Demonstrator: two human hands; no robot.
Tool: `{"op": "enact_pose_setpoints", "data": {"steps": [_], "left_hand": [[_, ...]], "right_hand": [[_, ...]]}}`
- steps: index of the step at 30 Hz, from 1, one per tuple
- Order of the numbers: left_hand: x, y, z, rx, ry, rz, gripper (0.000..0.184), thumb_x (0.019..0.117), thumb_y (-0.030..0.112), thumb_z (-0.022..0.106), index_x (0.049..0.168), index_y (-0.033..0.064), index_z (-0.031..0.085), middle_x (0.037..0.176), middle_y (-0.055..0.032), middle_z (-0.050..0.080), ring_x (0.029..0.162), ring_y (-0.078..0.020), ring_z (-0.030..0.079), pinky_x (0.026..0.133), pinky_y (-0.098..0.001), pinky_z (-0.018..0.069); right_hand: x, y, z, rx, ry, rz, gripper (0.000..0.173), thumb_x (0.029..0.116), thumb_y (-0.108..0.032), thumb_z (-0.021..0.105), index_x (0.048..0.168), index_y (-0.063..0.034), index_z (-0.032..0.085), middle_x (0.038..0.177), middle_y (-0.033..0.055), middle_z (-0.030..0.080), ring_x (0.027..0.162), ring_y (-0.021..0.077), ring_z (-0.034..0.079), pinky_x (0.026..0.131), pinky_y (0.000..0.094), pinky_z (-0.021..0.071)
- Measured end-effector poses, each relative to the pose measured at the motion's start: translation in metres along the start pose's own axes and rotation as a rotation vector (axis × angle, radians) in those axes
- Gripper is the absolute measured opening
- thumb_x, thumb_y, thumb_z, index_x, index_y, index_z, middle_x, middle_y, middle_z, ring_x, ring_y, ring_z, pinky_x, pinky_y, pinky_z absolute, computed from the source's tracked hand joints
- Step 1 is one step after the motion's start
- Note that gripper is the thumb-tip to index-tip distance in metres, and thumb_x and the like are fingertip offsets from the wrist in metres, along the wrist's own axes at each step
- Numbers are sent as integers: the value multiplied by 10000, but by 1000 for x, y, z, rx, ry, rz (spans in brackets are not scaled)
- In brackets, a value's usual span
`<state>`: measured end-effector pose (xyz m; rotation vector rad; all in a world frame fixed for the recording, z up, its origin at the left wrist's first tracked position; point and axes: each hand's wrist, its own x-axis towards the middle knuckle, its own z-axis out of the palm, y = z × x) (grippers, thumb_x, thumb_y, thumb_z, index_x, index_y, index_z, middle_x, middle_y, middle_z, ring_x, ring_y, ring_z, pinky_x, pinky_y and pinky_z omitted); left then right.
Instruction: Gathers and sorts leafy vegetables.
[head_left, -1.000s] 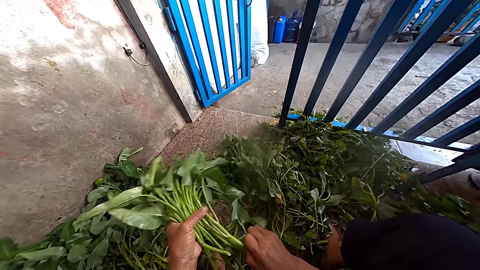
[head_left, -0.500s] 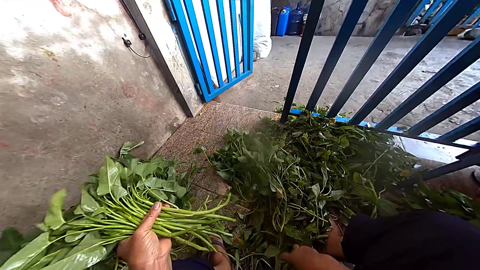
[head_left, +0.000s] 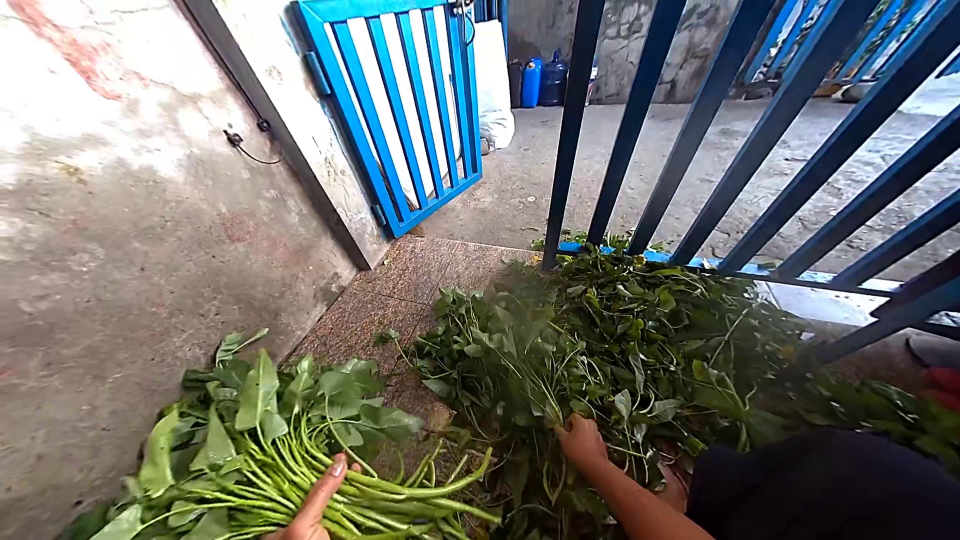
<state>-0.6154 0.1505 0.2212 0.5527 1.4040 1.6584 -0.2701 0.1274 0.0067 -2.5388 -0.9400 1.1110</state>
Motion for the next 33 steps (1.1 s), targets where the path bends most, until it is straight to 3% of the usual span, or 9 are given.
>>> {"op": "enact_pose_setpoints", "data": {"steps": [3, 6, 8, 9, 13, 18, 23, 33], "left_hand": [[0, -5, 3, 23, -44, -47, 279, 884, -106, 656, 1135, -53, 546, 821, -131, 723, 692, -231, 732, 657, -396, 650], [-5, -14, 8, 46, -53, -81, 306, 868, -144, 636, 1147, -64, 540, 860, -145, 725, 704, -238, 730, 653, -394, 648], [-7, -20, 13, 66, -61, -92, 362, 848, -163, 630, 1182, -70, 527, 938, -165, 736, 743, -251, 738, 655, -407, 646], [-8, -23, 15, 85, -65, -92, 389, 826, -173, 631, 1188, -76, 527, 960, -170, 737, 757, -250, 737, 663, -407, 642], [-21, -33, 26, 165, -63, -116, 401, 760, -202, 677, 1126, -92, 555, 887, -172, 734, 738, -256, 736, 658, -401, 640], [-29, -49, 36, 203, -107, -165, 420, 747, -177, 754, 1121, -113, 577, 863, -198, 736, 716, -274, 739, 664, -415, 646], [-34, -56, 40, 187, -166, -190, 420, 730, -176, 768, 1110, -123, 595, 846, -212, 736, 711, -283, 741, 671, -414, 648], [-27, -58, 35, 161, -157, -210, 508, 730, -162, 789, 1188, -98, 578, 972, -211, 725, 830, -262, 739, 728, -410, 646]], "right_hand": [[-28, -16, 4, 184, 254, -223, 366, 976, -256, 608, 1237, -2, 635, 1301, 232, 597, 1185, 368, 620, 976, 523, 528], [-32, -22, 8, 518, 90, -178, 312, 1015, -162, 541, 1258, 33, 557, 1099, 194, 674, 951, 297, 702, 850, 478, 585], [-34, -31, 4, 749, 10, -138, 304, 1074, -184, 504, 1254, 48, 582, 966, 169, 645, 812, 252, 650, 761, 421, 559], [-41, -36, -1, 767, 27, -201, 323, 1085, -198, 479, 1272, 35, 601, 940, 144, 645, 791, 223, 639, 753, 395, 553], [-85, -56, -9, 780, 151, -541, 359, 1049, -140, 483, 1358, 1, 600, 989, 91, 710, 843, 150, 691, 784, 318, 587], [-130, -68, 5, 838, 131, -793, 285, 1005, -69, 577, 1270, 5, 651, 1043, 80, 727, 881, 128, 710, 812, 298, 613], [-147, -62, 30, 664, 194, -1026, 256, 939, -15, 631, 1174, -30, 733, 1026, 100, 715, 954, 146, 696, 861, 314, 603], [-165, -65, 38, 552, 212, -1153, 235, 939, -35, 646, 1141, -84, 754, 1005, 101, 718, 952, 192, 705, 858, 356, 607]]}}
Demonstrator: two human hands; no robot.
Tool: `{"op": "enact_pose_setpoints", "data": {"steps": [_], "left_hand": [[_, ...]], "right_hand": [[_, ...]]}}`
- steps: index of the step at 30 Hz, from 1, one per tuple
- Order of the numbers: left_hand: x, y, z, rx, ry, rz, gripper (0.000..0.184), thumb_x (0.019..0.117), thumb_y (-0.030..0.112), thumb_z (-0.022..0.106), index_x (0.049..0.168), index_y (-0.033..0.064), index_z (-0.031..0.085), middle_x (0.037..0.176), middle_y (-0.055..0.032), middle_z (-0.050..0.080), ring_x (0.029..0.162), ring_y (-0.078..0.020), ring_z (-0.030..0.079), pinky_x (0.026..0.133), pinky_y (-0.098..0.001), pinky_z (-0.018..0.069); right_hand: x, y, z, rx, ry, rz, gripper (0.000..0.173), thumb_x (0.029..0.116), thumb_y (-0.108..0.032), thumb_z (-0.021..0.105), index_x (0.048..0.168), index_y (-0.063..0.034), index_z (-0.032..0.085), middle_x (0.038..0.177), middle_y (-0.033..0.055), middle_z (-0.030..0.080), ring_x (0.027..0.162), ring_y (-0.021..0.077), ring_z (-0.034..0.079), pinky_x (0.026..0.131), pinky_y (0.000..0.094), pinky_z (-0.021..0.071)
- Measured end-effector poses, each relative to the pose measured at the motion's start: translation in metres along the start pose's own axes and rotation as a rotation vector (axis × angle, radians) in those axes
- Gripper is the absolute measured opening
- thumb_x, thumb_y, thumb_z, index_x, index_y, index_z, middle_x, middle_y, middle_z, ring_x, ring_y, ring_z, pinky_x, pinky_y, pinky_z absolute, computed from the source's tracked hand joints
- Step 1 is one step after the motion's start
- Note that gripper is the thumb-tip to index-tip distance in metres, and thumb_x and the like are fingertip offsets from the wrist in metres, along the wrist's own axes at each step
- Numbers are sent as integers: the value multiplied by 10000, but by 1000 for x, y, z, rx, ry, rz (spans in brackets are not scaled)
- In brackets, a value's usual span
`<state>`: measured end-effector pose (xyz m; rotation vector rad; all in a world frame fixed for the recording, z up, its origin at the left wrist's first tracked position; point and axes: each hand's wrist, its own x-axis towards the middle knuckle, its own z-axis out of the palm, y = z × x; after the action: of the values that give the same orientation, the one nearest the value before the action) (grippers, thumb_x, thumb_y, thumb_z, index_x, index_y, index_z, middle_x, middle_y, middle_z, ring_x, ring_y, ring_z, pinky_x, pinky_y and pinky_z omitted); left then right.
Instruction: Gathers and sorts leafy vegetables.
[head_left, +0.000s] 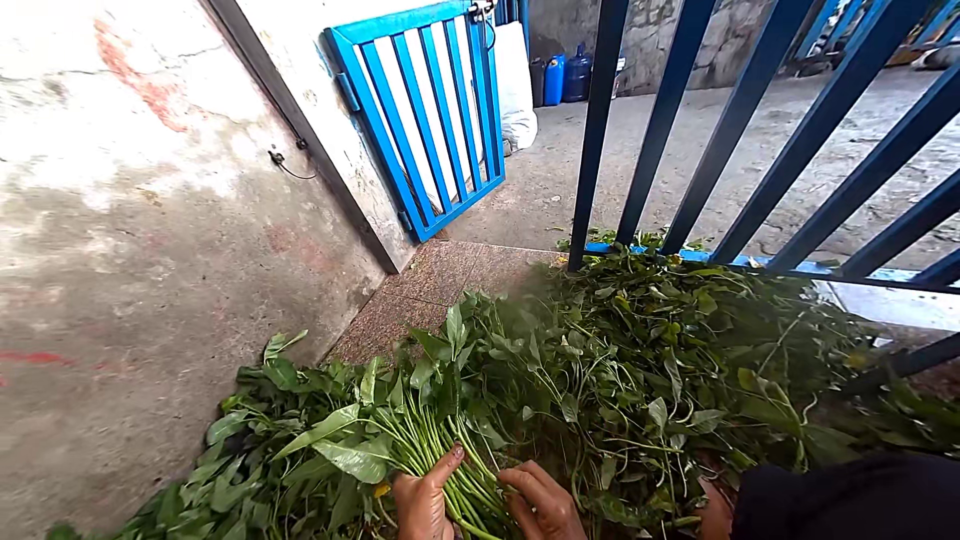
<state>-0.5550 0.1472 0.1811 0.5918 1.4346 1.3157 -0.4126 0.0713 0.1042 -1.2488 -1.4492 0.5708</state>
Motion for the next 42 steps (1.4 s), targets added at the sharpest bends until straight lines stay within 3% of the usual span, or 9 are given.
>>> {"op": "enact_pose_setpoints", "data": {"steps": [5, 9, 13, 16, 22, 25, 31, 37, 42], "left_hand": [[-1, 4, -3, -19, -42, -4, 491, 724, -172, 756, 1175, -98, 574, 946, -210, 726, 807, -263, 739, 708, -408, 646], [0, 3, -7, -59, -164, -66, 481, 783, -162, 713, 1228, -138, 533, 1018, -290, 730, 881, -363, 753, 769, -474, 645], [-1, 3, -7, -73, -165, -70, 470, 779, -123, 731, 1207, -119, 534, 919, -253, 718, 770, -315, 739, 711, -446, 646], [-3, 7, -6, -105, -142, -49, 492, 738, -139, 735, 1187, -111, 537, 891, -236, 722, 756, -292, 742, 691, -430, 649], [0, 10, -8, -159, -183, -47, 493, 753, -133, 685, 1215, -128, 513, 1004, -277, 723, 822, -322, 747, 697, -425, 642], [-1, 12, -8, -179, -178, -60, 468, 748, -126, 684, 1186, -121, 521, 941, -261, 718, 771, -305, 742, 676, -422, 645], [3, 16, -13, -203, -171, -59, 411, 784, -91, 703, 1159, -98, 534, 832, -224, 708, 690, -274, 730, 640, -413, 645], [4, 19, -16, -168, -258, -80, 528, 753, -86, 725, 1227, -118, 496, 1004, -282, 721, 794, -317, 749, 690, -419, 645], [1, 18, -16, -174, -279, -97, 413, 771, -132, 679, 1155, -134, 527, 912, -284, 715, 761, -364, 748, 686, -472, 653]], "right_hand": [[7, -3, -3, -25, -39, -6, 243, 952, -42, 622, 1156, -87, 748, 987, 104, 706, 925, 190, 700, 836, 350, 606], [11, -3, -7, 18, -96, -34, 245, 964, -39, 612, 1172, -84, 733, 1006, 110, 700, 937, 193, 696, 845, 347, 605], [14, -5, -11, 97, -192, -17, 202, 985, -73, 625, 1166, -57, 715, 1012, 124, 695, 950, 200, 690, 864, 352, 595], [19, -5, -18, 183, -331, 54, 205, 1012, -111, 588, 1180, -23, 666, 1057, 125, 705, 978, 183, 699, 890, 356, 593], [42, -7, -39, 460, -714, 180, 319, 1078, -168, 505, 1340, -18, 604, 957, 123, 681, 809, 152, 648, 779, 343, 556], [46, -6, -45, 464, -773, 178, 283, 1083, -169, 505, 1257, 9, 638, 1024, 120, 697, 893, 125, 664, 838, 314, 551], [48, -8, -53, 419, -850, 161, 268, 1085, -197, 505, 1162, 5, 665, 931, 105, 682, 819, 125, 646, 771, 317, 539], [49, -11, -55, 476, -860, 160, 265, 1082, -205, 519, 1080, 11, 673, 849, 71, 647, 756, 92, 606, 710, 281, 511], [46, -11, -54, 502, -864, 270, 284, 1078, -258, 522, 1014, -24, 670, 763, 12, 588, 658, 58, 534, 609, 249, 444]]}}
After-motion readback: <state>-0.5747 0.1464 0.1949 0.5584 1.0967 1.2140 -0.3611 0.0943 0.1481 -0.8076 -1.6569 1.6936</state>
